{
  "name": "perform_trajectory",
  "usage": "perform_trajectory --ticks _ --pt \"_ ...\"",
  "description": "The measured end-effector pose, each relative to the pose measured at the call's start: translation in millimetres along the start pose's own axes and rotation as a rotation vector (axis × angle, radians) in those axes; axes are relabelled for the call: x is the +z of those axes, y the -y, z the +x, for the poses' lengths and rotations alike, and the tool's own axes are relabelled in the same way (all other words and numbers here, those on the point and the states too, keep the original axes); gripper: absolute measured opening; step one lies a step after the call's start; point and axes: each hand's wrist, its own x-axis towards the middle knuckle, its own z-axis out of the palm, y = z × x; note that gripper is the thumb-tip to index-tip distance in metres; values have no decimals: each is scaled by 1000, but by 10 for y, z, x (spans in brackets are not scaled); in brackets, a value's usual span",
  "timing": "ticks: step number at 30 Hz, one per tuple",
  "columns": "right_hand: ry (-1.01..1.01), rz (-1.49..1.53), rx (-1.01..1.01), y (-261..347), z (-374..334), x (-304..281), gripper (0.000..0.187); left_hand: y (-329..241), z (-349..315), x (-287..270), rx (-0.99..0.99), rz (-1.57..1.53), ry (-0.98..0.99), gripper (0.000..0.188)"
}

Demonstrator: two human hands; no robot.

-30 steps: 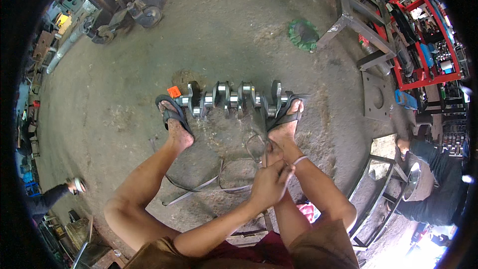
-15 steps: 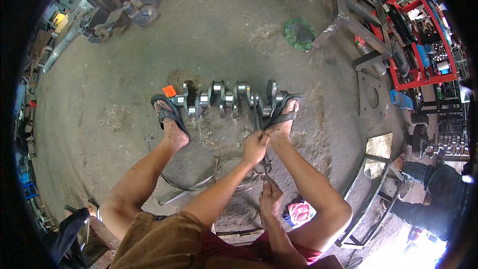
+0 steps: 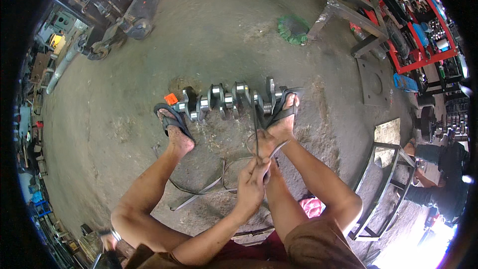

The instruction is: The person sits on the workshop floor and uses a wire brush to scrub the surfaces of a crankshaft resting between their feet. They repeatedly rotate the crankshaft by hand to access different lobes and journals, continuing the brushing throughout the clip.

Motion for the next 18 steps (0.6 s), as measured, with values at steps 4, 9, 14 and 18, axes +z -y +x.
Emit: perform_trajectory --ticks 4,9,14,18 --pt "-44 -75 -118 -309 -169 -55 25 584 170 -91 154 17 7 15" --pt "-111 -287 -273 -186 -590 -187 23 884 603 -85 -44 -342 -61 16" --pt "-132 -251 -346 -37 -1088 -376 24 1425 1121 -227 -10 -245 -116 21" --pt "-96 -324 -165 -239 -1542 -617 24 1754 1801 -303 290 58 -72 21"
